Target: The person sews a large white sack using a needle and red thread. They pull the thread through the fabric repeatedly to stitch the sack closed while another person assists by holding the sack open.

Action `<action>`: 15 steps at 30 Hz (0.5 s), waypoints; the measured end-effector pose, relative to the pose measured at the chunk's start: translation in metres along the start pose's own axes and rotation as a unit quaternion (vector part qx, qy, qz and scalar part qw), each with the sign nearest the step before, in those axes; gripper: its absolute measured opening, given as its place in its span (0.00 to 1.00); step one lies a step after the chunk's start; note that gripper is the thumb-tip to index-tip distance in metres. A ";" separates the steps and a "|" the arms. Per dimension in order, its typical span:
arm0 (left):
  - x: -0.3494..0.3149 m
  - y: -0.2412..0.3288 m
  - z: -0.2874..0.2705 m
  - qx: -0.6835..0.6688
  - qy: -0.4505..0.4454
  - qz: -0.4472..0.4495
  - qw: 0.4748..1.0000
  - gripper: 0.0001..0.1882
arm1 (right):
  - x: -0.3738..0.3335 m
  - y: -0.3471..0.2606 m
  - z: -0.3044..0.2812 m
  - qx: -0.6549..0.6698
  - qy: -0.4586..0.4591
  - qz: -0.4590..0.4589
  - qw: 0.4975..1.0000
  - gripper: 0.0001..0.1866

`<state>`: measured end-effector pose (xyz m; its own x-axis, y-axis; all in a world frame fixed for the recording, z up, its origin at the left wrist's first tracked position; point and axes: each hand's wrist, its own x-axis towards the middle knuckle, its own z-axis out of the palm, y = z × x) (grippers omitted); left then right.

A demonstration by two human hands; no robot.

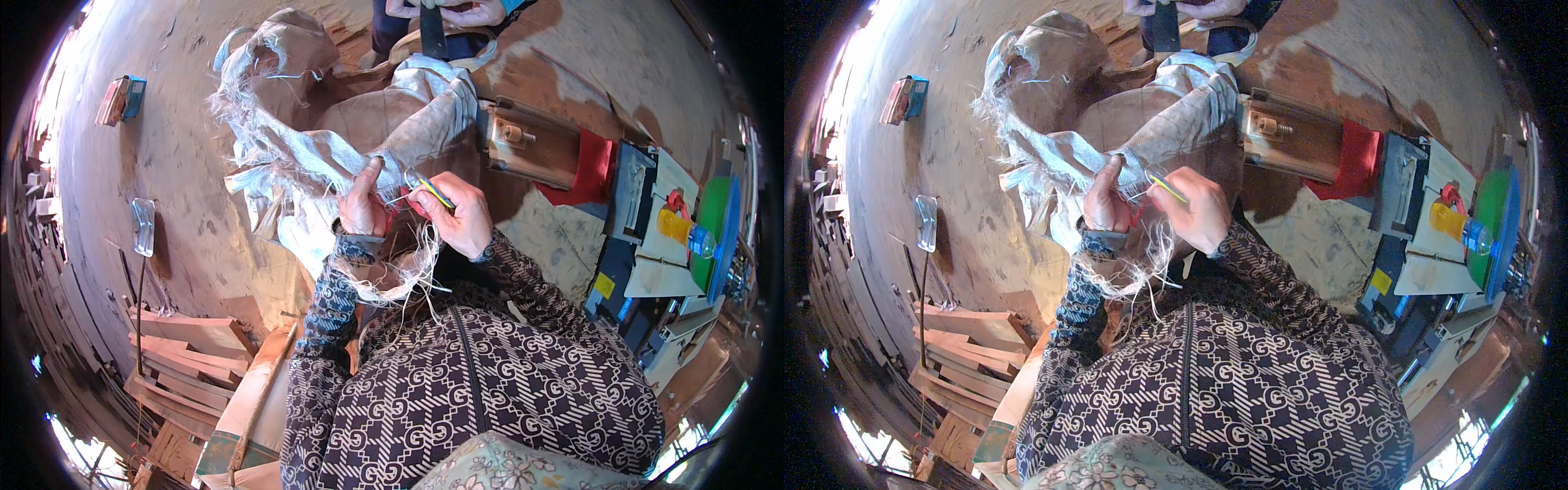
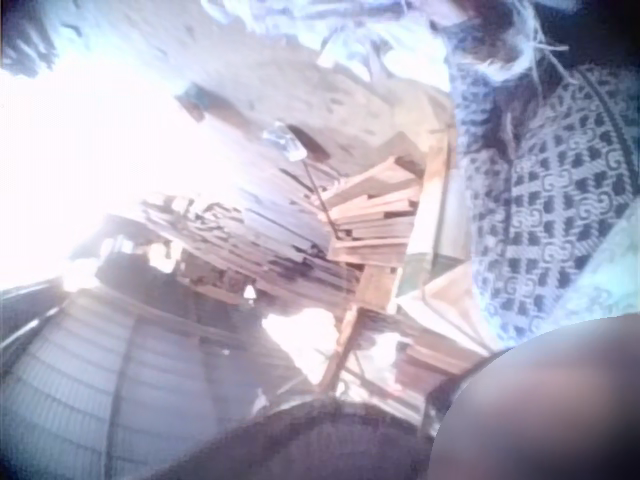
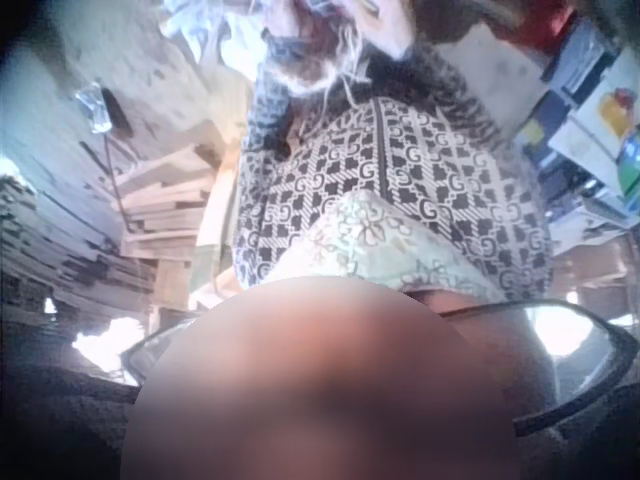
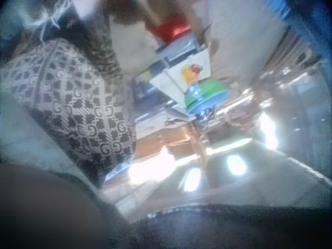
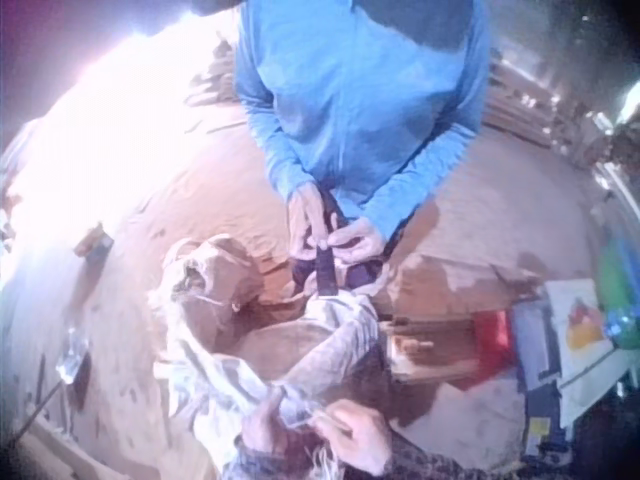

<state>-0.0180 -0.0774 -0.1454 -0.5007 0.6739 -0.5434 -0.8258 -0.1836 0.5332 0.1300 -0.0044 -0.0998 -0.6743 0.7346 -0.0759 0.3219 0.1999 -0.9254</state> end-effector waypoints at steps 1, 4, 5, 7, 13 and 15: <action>-0.004 0.004 0.002 0.003 0.000 -0.020 1.000 0.10 | -0.001 0.000 -0.002 -0.006 0.007 -0.015 1.000 0.07; -0.003 0.006 -0.008 0.038 0.017 -0.018 0.999 0.10 | -0.004 0.001 -0.006 -0.010 0.030 -0.027 0.999 0.07; -0.002 0.006 -0.010 0.056 0.025 -0.008 0.998 0.11 | -0.005 0.001 -0.007 -0.007 0.039 -0.027 0.999 0.07; -0.003 0.002 -0.011 0.047 0.031 0.015 0.998 0.10 | -0.006 0.001 -0.011 0.004 0.037 -0.018 0.999 0.07; 0.027 -0.003 -0.047 0.047 0.032 0.039 0.998 0.11 | -0.008 0.010 -0.003 0.020 0.058 -0.023 0.998 0.07; 0.025 0.001 -0.039 0.028 0.020 0.003 0.999 0.12 | -0.012 0.017 -0.002 0.047 0.072 -0.009 0.996 0.07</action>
<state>-0.0411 -0.0885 -0.1837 -0.5158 0.6435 -0.5656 -0.8081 -0.1464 0.5705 0.1450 -0.0084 -0.1138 -0.5750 0.8181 -0.0118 0.2431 0.1571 -0.9572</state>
